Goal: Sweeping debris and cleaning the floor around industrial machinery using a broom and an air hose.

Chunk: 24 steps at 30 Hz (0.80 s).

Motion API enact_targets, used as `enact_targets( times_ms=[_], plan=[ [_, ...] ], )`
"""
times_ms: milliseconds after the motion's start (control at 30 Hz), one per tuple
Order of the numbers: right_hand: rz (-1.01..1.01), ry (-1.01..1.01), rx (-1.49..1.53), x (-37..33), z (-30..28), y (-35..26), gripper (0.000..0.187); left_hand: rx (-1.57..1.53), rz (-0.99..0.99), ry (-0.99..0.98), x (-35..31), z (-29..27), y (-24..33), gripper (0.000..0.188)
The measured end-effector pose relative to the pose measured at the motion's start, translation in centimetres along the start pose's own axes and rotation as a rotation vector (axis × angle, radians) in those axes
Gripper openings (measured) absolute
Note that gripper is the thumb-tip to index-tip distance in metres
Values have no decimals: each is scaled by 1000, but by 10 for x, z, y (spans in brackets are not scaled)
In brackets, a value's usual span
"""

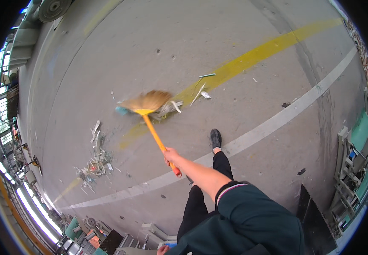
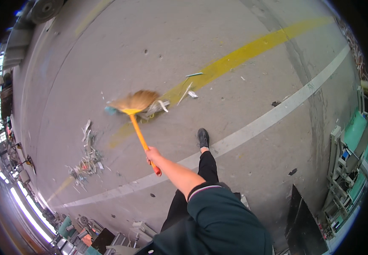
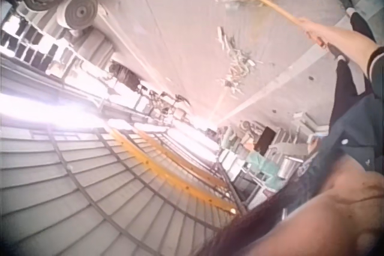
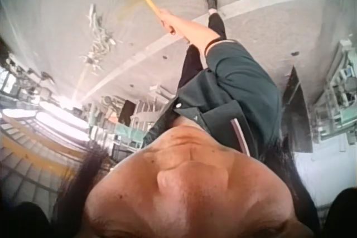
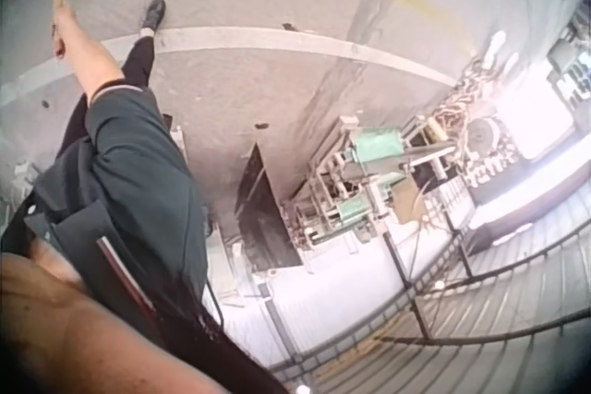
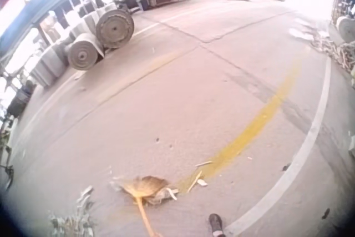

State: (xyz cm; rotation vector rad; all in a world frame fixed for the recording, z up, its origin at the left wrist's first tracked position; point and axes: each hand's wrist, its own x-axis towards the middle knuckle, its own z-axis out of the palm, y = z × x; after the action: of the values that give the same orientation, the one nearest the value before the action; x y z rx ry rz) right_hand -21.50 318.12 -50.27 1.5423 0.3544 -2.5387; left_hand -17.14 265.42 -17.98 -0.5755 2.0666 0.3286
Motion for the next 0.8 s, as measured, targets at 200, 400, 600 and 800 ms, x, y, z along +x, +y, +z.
enact_targets(
  times_ms=[200, 400, 600, 800],
  plan=[
    [-264, 14, -242, -127, -97, 9, 56, -36, 22, -96, 37, -8, -31, 31],
    [-324, 591, -252, -286, -303, -10, 44, -82, 34, -130, 78, -16, -48, 31],
    [-295, 788, 516, -246, -510, -103, 34, -162, -5, -122, 63, -8, -44, 30],
    [-406, 710, 149, -55, -344, -20, 40, -154, -123, -40, -2, 5, -48, 36]
  ],
)
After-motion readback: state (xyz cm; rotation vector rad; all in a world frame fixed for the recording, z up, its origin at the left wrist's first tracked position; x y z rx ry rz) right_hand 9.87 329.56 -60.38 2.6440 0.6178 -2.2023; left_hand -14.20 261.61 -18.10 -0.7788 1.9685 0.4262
